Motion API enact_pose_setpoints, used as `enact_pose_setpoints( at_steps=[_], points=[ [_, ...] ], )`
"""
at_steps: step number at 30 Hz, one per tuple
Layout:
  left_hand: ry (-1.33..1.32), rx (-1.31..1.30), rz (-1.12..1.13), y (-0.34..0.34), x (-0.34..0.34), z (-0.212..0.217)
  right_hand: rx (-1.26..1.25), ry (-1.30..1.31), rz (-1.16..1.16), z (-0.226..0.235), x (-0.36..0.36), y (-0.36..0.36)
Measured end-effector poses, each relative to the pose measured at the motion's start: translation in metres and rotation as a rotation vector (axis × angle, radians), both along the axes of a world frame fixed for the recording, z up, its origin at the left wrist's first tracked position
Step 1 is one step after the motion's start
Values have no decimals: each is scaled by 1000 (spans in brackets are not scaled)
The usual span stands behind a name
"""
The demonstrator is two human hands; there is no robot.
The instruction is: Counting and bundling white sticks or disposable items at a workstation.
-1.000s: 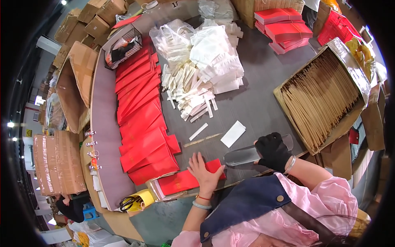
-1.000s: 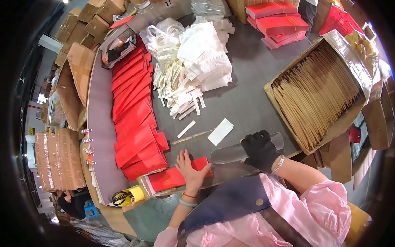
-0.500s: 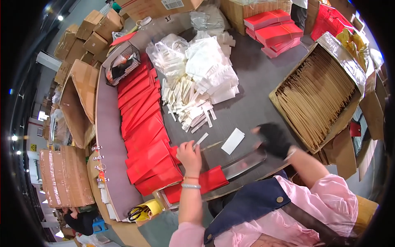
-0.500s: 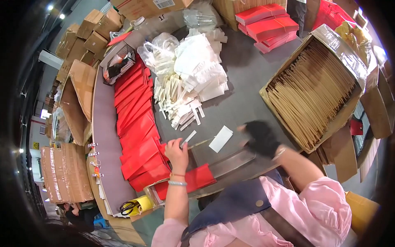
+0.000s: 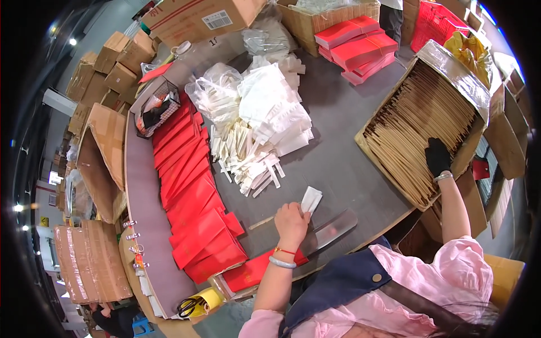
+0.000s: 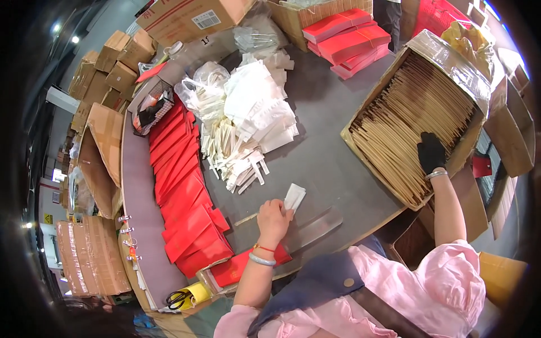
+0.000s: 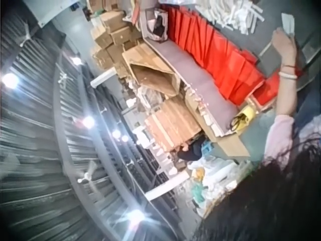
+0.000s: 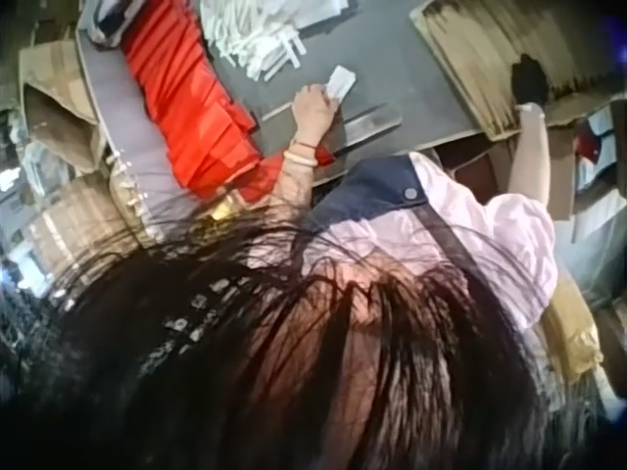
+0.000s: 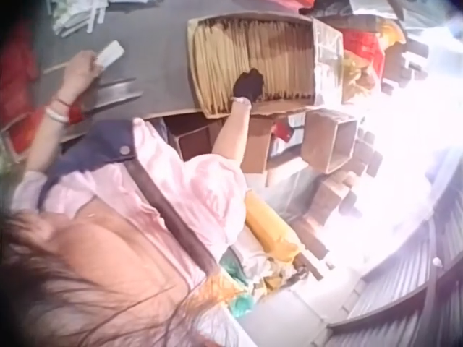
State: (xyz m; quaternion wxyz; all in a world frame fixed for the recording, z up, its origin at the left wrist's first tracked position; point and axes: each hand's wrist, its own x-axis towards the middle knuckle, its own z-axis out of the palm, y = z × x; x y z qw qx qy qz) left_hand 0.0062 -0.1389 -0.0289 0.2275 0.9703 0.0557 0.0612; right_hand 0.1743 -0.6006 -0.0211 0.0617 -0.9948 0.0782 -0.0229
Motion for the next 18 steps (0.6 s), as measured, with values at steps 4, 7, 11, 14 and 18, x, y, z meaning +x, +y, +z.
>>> enact_pose_setpoints(
  at_steps=[4,7,11,14,18],
  points=[
    [37,-176,-53,-5,-3,0,-13,-393,-13,-33,-2,-26],
    [472,-613,18,-5,-20,44,311,-461,148,23,-26,37],
    [227,-119,-219,-11,-62,35,448,-111,766,44,-72,136],
    [26,-117,-24,1,-83,45,243,124,1076,34,-102,172],
    [17,-82,-145,6,-105,22,171,266,1133,2,-129,207]
  ],
)
